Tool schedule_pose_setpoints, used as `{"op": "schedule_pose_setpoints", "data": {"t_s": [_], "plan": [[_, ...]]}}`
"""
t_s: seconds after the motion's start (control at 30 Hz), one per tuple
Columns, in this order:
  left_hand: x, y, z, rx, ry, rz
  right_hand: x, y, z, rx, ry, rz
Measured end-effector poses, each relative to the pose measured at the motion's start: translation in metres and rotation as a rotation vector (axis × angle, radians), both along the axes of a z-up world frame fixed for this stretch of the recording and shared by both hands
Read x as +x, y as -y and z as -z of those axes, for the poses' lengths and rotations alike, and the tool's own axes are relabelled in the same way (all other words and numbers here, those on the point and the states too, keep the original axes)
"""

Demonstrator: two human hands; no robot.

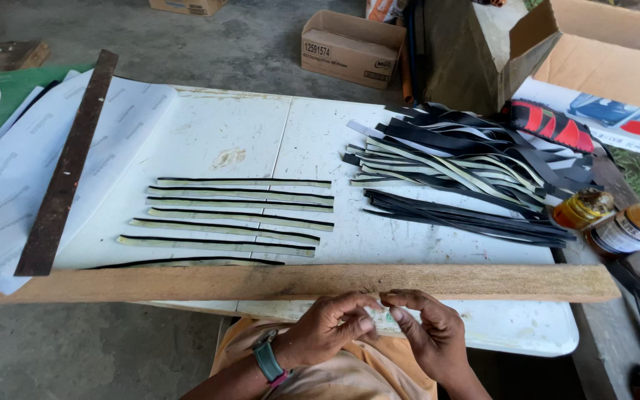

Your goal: The person repeatedly picks up thin black rubber strips and a light-colored strip, aligns them on a wooden plank, and presses them together by hand. The person handles the strips one at a time, placing the finished assemblies into a growing pile on the table.

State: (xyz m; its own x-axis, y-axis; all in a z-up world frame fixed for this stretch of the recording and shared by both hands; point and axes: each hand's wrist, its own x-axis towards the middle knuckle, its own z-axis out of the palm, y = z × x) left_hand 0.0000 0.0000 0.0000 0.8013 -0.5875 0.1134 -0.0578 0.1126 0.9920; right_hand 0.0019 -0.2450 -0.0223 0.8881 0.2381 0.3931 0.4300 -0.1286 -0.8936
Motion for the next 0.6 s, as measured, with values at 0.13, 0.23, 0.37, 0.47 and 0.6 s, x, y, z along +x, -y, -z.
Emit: {"op": "schedule_pose_setpoints", "data": {"t_s": [0.13,0.23,0.37,0.47,0.6], "plan": [[-0.003,-0.005,-0.005,0.182,0.278,0.026,0.006,-0.014,-0.021,0.254,-0.099,-0.048],[-0.008,0.000,-0.004,0.166,0.251,0.071,0.015,-0.019,-0.026,0.263,-0.182,0.069],[-0.008,0.005,-0.005,0.168,0.226,0.068,0.017,-0.024,-0.025,0.245,-0.180,0.158],[-0.010,0.003,-0.006,0.166,0.194,0.063,0.013,-0.027,-0.026,0.173,-0.107,0.168],[-0.009,-0.003,-0.005,0.023,0.073,0.116,0.008,-0.023,-0.038,0.056,0.074,0.107]]}}
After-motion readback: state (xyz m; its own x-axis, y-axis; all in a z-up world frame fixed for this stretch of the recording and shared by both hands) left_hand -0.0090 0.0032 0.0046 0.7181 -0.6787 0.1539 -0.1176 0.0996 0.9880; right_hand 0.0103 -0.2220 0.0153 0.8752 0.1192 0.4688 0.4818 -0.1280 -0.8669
